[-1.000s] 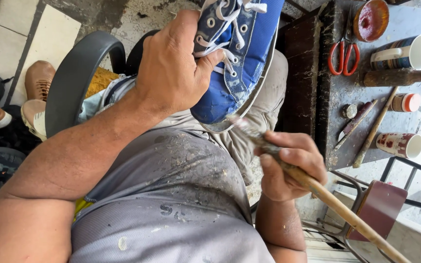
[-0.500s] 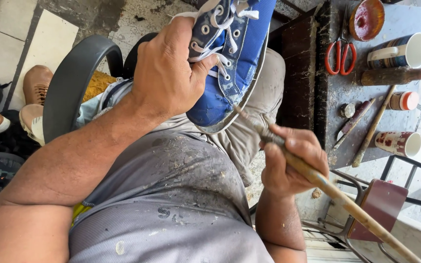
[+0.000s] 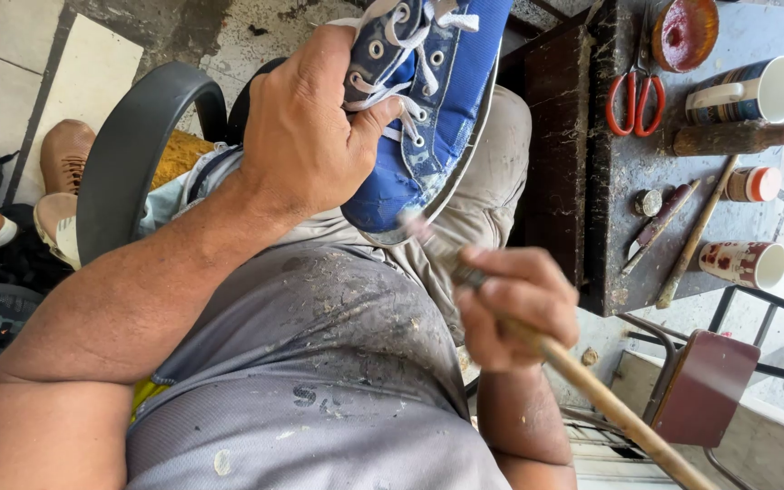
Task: Applying adhesive to a sneaker and a sole using a brush for repair
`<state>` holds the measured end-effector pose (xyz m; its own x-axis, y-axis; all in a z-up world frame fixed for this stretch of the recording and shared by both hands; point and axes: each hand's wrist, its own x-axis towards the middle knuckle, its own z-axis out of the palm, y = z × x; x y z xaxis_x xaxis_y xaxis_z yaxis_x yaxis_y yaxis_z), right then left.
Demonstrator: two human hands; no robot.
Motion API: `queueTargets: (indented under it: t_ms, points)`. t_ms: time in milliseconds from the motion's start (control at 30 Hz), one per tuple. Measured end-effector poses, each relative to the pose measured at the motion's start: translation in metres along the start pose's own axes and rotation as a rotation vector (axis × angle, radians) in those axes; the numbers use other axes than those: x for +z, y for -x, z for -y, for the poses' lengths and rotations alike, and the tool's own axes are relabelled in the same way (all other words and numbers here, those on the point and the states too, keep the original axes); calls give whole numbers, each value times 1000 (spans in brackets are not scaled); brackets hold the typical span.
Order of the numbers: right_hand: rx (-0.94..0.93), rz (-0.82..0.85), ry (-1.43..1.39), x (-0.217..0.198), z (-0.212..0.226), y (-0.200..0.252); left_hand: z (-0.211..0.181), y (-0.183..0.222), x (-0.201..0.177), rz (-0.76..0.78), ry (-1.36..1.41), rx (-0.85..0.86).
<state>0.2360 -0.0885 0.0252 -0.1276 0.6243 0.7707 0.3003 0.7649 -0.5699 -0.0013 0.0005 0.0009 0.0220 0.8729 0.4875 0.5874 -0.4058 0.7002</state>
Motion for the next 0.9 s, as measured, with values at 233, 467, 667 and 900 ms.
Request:
queueTargets:
  t_ms: [233, 467, 667, 900]
  points:
    - [155, -138, -229, -3, -9, -5, -3, 3, -3, 16, 46, 19]
    - [290, -124, -175, 0, 5, -6, 2, 3, -5, 18, 15, 46]
    - [476, -37, 79, 15, 5, 1, 6, 9, 1, -8, -159, 137]
    - [681, -63, -23, 40, -56, 13, 33, 25, 25, 64, -227, 54]
